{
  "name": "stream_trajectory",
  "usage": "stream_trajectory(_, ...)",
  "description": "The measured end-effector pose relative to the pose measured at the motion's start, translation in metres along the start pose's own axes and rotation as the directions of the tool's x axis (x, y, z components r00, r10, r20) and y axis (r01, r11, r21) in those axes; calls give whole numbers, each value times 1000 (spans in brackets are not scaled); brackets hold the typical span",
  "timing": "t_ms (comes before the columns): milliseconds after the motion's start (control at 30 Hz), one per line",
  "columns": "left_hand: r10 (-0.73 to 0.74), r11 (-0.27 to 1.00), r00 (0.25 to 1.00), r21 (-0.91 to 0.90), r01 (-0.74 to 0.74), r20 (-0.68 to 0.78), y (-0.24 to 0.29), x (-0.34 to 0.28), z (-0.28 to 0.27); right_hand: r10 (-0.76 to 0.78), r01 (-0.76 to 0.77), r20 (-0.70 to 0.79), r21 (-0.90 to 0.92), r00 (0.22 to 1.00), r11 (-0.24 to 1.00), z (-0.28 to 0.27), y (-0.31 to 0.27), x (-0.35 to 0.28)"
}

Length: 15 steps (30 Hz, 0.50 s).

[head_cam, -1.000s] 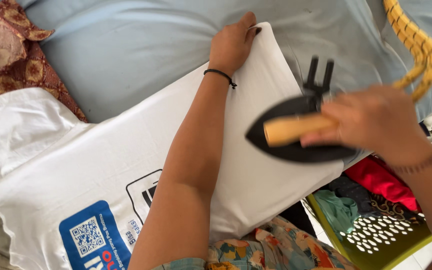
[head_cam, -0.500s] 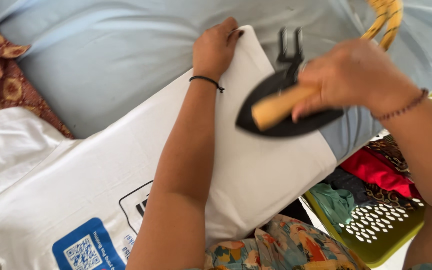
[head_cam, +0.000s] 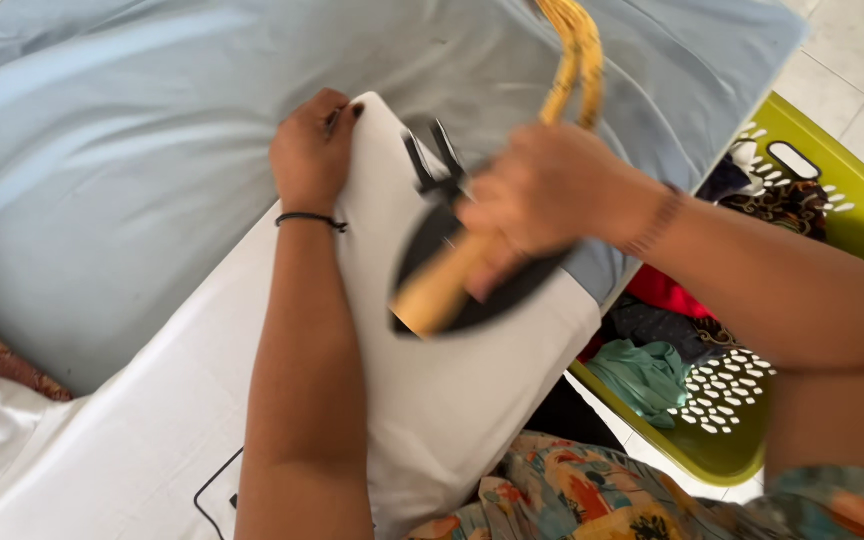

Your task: The person irons a white t-shirt on an ironing board, smoothing it with both hands and using a steam iron. After finishing the white shirt, they pick up a light green t-shirt, lay it flat, and begin ironing it as well.

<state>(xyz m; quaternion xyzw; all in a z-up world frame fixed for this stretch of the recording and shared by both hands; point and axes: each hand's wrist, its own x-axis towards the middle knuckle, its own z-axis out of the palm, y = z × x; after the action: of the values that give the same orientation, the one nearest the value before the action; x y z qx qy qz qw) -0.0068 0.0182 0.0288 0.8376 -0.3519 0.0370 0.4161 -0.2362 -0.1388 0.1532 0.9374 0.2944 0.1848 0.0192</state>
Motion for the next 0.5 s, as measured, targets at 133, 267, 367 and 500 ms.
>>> stream_trajectory(133, 10, 991, 1000, -137, -9, 11, -1, 2, -5, 197, -202, -53, -93, 979, 975, 23, 34, 35)
stream_trajectory(267, -18, 990, 999, -137, 22, 29, -1, 2, -4, 296, -296, -1, 4, 955, 955, 29, 54, 55)
stream_trajectory(367, -21, 996, 999, -90, 24, 28, -1, 2, -4, 297, -304, 109, 55, 949, 951, 21, 48, 52)
stream_trajectory(500, -9, 995, 1000, -102, 8, -10, 1, 0, -4, 202, -227, 167, 152, 965, 962, 2, 21, 30)
